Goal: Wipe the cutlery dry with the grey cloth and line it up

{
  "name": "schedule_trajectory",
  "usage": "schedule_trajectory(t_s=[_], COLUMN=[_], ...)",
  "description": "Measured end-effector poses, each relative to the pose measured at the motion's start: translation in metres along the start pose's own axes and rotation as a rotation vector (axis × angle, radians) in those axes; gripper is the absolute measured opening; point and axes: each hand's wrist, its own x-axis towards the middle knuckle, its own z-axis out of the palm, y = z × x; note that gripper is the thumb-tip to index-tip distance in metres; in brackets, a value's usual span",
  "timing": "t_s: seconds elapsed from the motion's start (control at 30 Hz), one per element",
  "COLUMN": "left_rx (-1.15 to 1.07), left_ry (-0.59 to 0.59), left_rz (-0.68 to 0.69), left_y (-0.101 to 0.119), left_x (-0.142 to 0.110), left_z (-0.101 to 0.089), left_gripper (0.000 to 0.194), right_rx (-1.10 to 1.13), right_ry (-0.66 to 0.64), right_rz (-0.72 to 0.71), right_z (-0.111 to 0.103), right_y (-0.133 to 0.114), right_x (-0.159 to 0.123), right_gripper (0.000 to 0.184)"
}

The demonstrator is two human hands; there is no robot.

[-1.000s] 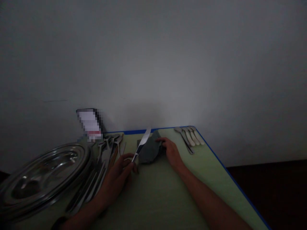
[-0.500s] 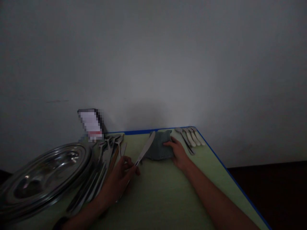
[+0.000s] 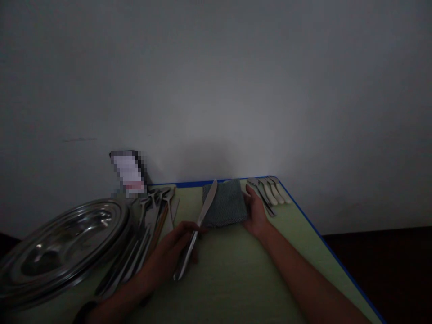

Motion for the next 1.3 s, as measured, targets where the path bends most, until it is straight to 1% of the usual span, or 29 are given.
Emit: schedule_trajectory(t_s=[0.1,0.37,0.43,0.53,0.6,0.67,0.73,0.9,1.03,1.3], left_rx=[0.057,0.101,0.109,0.085,0.027,-0.036,-0.063,-0.027,0.002,0.072], left_ry=[0.002,0.056,0.078,0.099,0.067,0.039,0.041,0.062,0.081,0.062], left_rz=[0.029,0.081,0.115,0.175,0.151,0.089,0.055,0.024,0.003,-0.029], left_y=[0.003,0.009,0.009,0.007,0.004,0.002,0.002,0.004,0.007,0.009], left_x=[-0.001,-0.001,0.0,0.001,0.002,0.002,0.003,0.001,0.0,0.002], left_z=[0.001,0.002,0.003,0.003,0.003,0.004,0.004,0.004,0.004,0.003], left_gripper=[0.031,0.028,0.024,0.017,0.021,0.029,0.033,0.029,0.033,0.038], right_rx=[-0.042,-0.03,-0.008,0.015,0.021,0.026,0.03,0.044,0.067,0.093], right_ry=[-0.01,-0.11,-0.129,-0.151,-0.165,-0.176,-0.173,-0.154,-0.151,-0.195], right_rz=[-0.022,0.051,0.06,0.08,0.098,0.115,0.126,0.149,0.153,0.213], right_z=[0.0,0.0,0.001,0.003,0.004,0.005,0.005,0.001,0.0,0.0], right_y=[0.004,0.011,0.012,0.012,0.012,0.011,0.011,0.014,0.016,0.017], right_x=[0.002,-0.001,-0.002,-0.004,-0.005,-0.006,-0.006,-0.003,-0.002,-0.001], right_gripper=[0.033,0.019,0.016,0.017,0.017,0.017,0.016,0.011,0.01,0.01])
